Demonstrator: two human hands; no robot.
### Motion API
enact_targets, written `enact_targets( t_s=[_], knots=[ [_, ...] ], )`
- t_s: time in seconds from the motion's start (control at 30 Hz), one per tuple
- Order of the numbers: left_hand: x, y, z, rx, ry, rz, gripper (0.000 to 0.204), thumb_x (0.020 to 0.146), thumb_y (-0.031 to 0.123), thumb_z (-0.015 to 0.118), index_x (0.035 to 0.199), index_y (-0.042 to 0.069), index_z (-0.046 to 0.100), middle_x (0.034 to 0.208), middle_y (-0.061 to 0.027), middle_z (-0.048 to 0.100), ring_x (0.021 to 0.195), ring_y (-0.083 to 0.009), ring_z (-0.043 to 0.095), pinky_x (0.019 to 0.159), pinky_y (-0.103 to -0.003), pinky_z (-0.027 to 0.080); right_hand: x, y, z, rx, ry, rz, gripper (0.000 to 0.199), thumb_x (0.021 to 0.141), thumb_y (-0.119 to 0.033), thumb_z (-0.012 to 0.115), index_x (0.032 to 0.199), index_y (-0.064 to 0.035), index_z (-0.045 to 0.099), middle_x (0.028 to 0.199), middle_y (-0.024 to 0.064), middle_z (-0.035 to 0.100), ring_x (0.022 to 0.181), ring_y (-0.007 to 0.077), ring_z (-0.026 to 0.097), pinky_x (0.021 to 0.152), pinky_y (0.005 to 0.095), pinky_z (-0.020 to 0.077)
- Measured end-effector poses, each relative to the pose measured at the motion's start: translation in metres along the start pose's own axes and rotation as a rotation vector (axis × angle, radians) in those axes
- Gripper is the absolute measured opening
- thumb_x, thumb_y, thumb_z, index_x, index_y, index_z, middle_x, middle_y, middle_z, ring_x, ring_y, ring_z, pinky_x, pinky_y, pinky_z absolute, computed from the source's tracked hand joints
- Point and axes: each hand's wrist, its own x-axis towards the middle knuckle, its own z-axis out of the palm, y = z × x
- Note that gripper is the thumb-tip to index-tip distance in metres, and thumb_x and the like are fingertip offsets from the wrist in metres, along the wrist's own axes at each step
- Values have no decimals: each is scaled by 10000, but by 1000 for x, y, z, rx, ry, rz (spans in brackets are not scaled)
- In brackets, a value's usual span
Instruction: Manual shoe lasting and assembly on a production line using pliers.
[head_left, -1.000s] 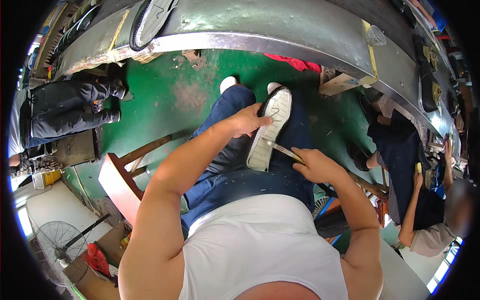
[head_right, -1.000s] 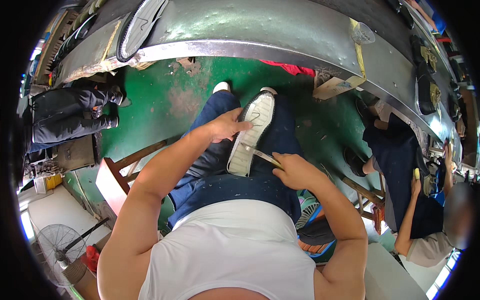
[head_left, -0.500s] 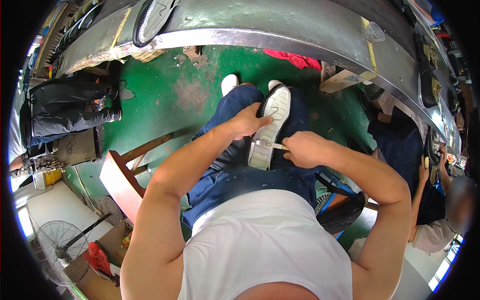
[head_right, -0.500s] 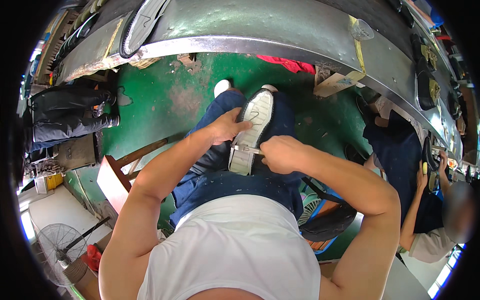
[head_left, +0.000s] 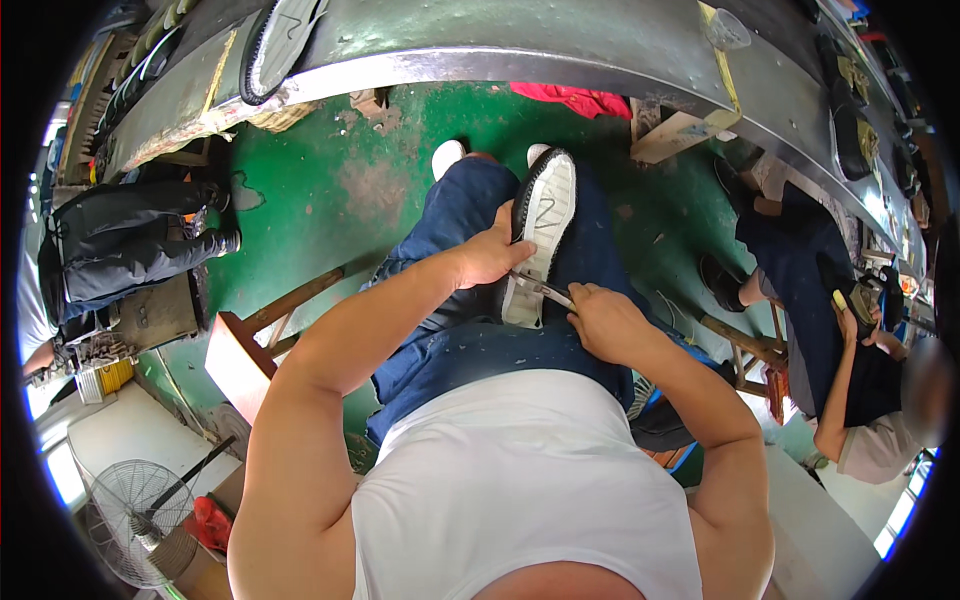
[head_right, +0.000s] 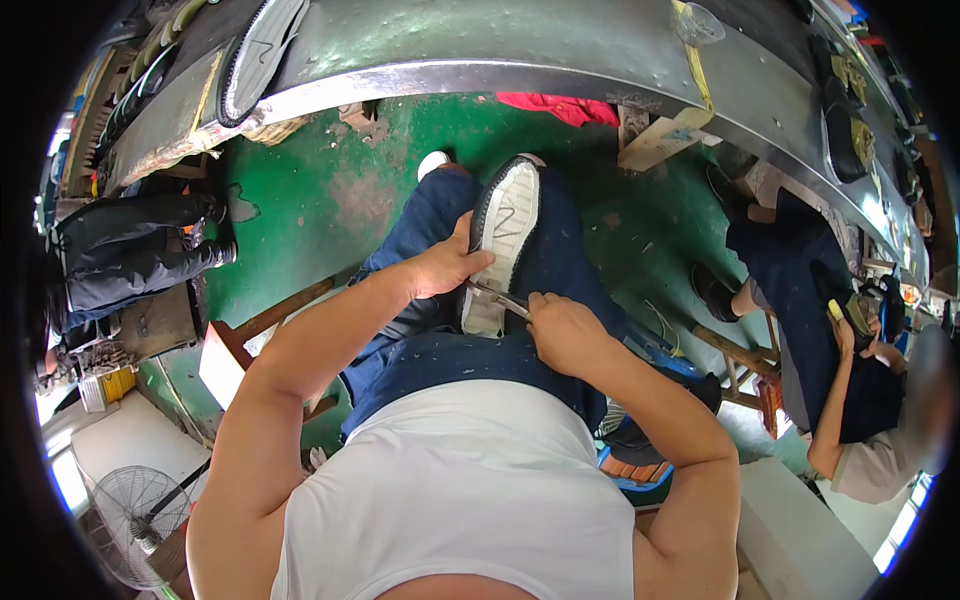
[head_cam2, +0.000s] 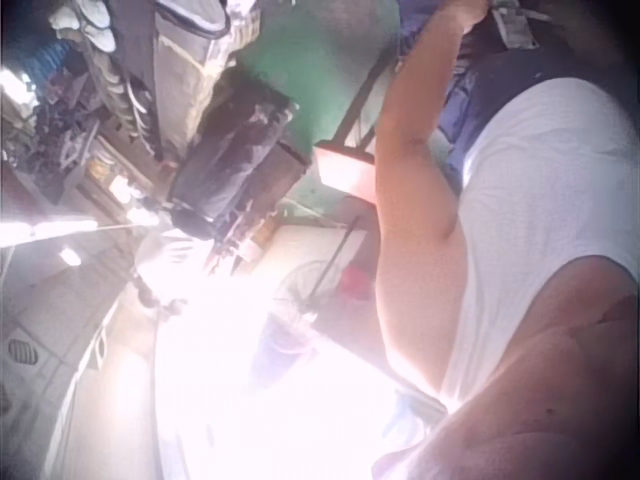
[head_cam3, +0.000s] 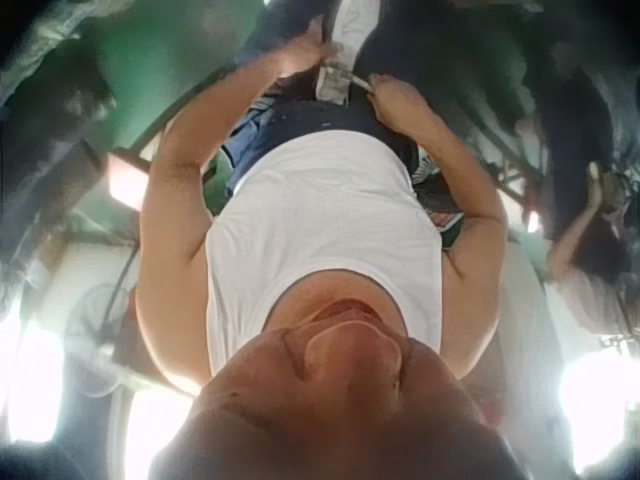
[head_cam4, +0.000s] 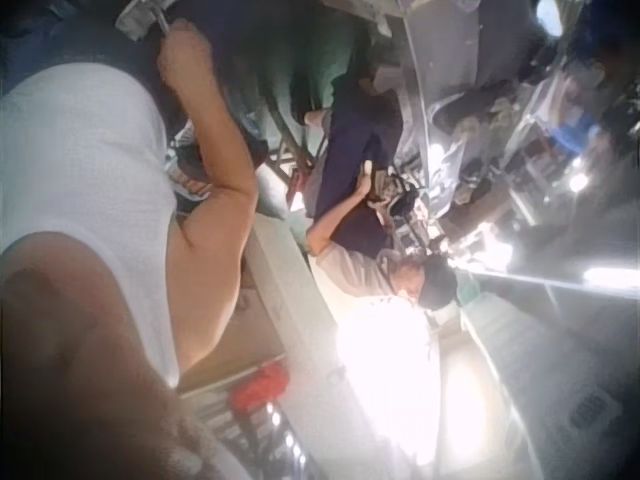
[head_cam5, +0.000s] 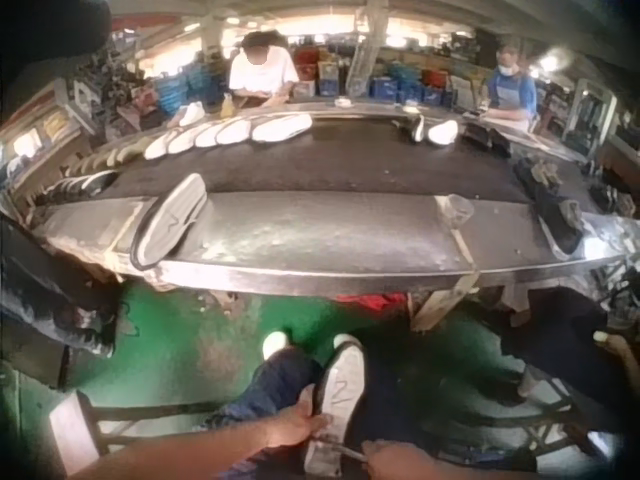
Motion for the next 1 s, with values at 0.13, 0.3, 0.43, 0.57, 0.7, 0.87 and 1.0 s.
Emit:
enact_targets(
  t_s=[0.13, 0.3, 0.43, 0.57, 0.7, 0.87, 1.0],
  knots=[
    [9, -11, 6, 71, 101, 7, 819, 967, 168, 612, 1530, -20, 48, 1343, -262, 532, 1212, -296, 560, 1030, -367, 454, -6, -7, 18, -256, 157, -50, 243, 819, -106, 650, 1017, 21, 589, 946, 206, 647, 887, 346, 671, 751, 429, 560],
    [6, -8, 2, -46, 61, 64, 795, 967, 193, 614, 1520, -13, 82, 1372, -273, 514, 1242, -324, 552, 1052, -369, 435, -4, 9, 16, -110, 78, -92, 215, 844, -139, 650, 992, 3, 587, 912, 194, 652, 853, 360, 671, 727, 449, 560],
    [-7, -13, 18, 269, 216, 174, 787, 979, 215, 598, 1533, 19, 74, 1393, -264, 498, 1290, -356, 522, 1097, -392, 390, -18, 12, 10, 66, -25, -19, 220, 928, -201, 616, 987, 10, 593, 869, 241, 667, 810, 428, 667, 737, 504, 535],
    [-37, -46, 24, 119, 14, 122, 906, 1018, 258, 542, 1571, 71, -150, 1538, -234, 344, 1408, -295, 377, 1161, -333, 289, -13, 20, 3, 64, -216, 48, 232, 933, -210, 616, 978, 17, 608, 856, 237, 680, 801, 410, 684, 727, 507, 538],
    [-44, -41, 25, -61, -45, 31, 958, 1020, 248, 540, 1546, 103, -247, 1571, -250, 274, 1421, -289, 351, 1167, -320, 266, -12, 22, -43, 453, -523, 214, 283, 945, -261, 627, 938, 20, 601, 774, 177, 672, 745, 306, 711, 698, 447, 553],
    [-35, -49, 30, 3, 41, 56, 1025, 966, 162, 604, 1545, 82, -238, 1580, -283, 215, 1446, -305, 315, 1178, -331, 259, 24, 9, -57, 714, 15, 117, 355, 1007, -313, 540, 912, 25, 590, 726, 118, 652, 596, 213, 661, 602, 371, 525],
    [-35, -35, 31, 80, -2, 67, 1065, 946, 147, 632, 1535, 65, -252, 1580, -285, 211, 1449, -311, 309, 1183, -338, 257, 78, 41, -44, 722, 259, 107, 425, 1037, -349, 485, 920, 47, 590, 719, 92, 642, 561, 190, 634, 561, 350, 504]
  ],
)
